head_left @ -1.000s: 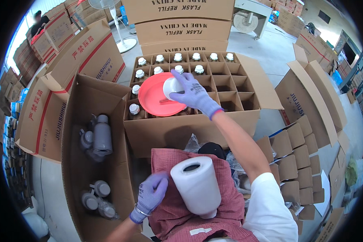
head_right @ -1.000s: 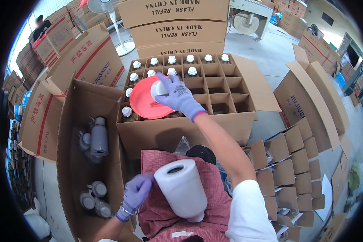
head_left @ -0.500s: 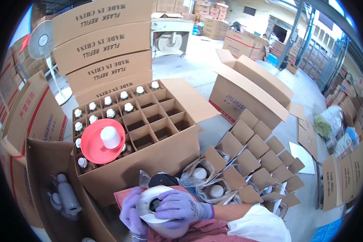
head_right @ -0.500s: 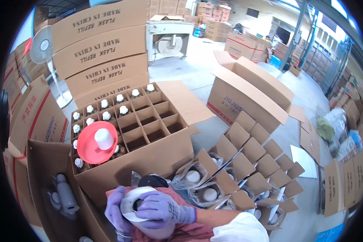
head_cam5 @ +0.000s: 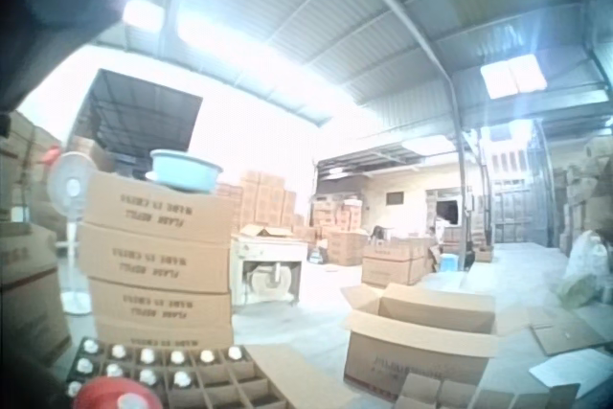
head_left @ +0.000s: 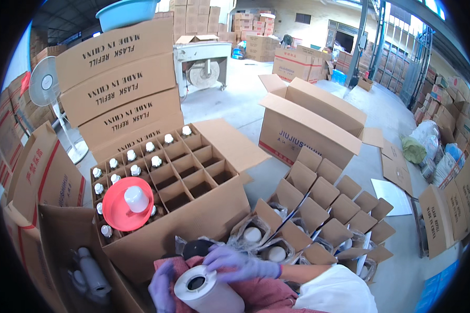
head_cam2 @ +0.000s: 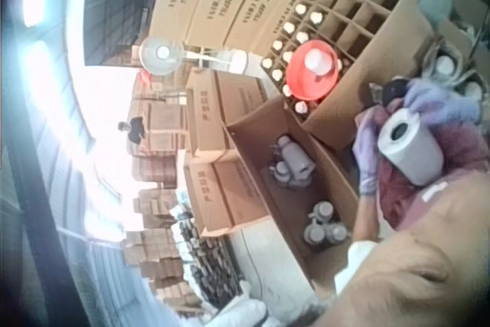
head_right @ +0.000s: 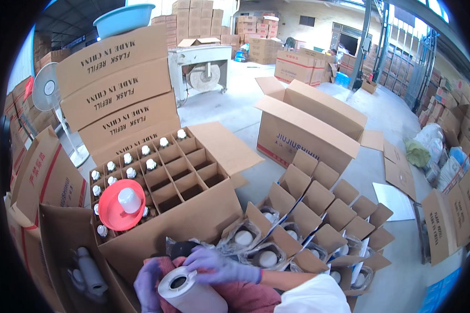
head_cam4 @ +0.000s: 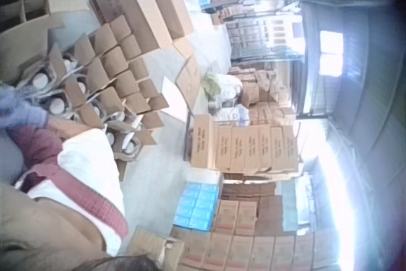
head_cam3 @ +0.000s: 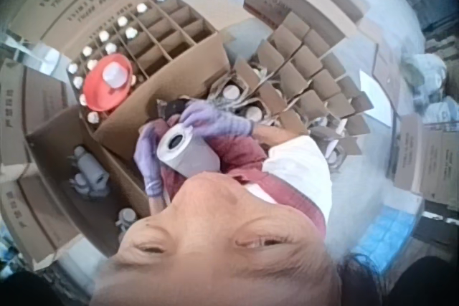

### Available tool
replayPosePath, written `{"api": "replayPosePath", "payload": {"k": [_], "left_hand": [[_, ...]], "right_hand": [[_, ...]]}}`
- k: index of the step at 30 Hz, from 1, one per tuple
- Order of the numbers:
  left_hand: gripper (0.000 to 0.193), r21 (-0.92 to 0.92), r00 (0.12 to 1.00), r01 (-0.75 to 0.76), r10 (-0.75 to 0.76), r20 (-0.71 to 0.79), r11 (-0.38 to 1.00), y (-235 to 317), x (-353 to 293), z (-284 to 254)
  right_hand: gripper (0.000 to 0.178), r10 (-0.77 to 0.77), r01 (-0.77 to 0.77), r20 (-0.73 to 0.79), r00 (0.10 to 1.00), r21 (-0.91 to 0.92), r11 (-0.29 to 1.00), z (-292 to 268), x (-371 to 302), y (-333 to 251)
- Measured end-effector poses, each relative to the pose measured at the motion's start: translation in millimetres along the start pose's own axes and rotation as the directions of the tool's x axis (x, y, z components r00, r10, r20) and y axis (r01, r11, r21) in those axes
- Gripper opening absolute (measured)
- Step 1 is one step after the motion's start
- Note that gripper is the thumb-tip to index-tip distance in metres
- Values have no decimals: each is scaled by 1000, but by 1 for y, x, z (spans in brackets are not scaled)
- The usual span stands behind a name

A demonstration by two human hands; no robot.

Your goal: The person assembles white electric kettles by inserting heating elements and lids, then placing them into plastic bags and cardboard boxes. The person handles kettles, lids, heating elements, and plastic bags one at a time in a warehouse setting.

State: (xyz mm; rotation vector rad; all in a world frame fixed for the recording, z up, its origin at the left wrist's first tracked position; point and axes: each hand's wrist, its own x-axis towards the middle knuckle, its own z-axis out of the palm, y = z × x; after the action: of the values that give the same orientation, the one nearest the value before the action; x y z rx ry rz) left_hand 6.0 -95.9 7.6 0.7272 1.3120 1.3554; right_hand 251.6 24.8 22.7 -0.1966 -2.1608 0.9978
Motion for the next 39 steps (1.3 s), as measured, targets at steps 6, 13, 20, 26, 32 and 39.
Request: {"api": "replayPosePath", "payload": {"k": [6, 13, 20, 26, 32, 39], "left_hand": [[28, 27, 983, -139, 135, 122, 990, 20, -32, -15], [24, -188, 972, 51, -6, 234, 981, 3, 1, 52], [21, 33, 992, -90, 86, 94, 995, 23, -14, 20], [24, 336, 890, -456, 415, 191, 824, 41, -15, 46], [37, -319, 977, 215, -203, 73, 923, 19, -30, -47], [49, 504, 671, -740, 440, 597, 445, 47, -2, 24]], "right_hand": [[16, 67, -68, -29, 997, -61, 996, -25, -30, 29], [45, -408, 392, -46, 912, -193, 899, 50, 0, -5], [19, -117, 117, -40, 992, -4, 993, 13, -17, 19], [45, 150, -151, 18, 988, 34, 988, 1, -25, 34], [59, 636, -638, 43, 770, 43, 769, -29, -38, 33], [60, 70, -76, -107, 992, -46, 996, 27, 22, 2]]}}
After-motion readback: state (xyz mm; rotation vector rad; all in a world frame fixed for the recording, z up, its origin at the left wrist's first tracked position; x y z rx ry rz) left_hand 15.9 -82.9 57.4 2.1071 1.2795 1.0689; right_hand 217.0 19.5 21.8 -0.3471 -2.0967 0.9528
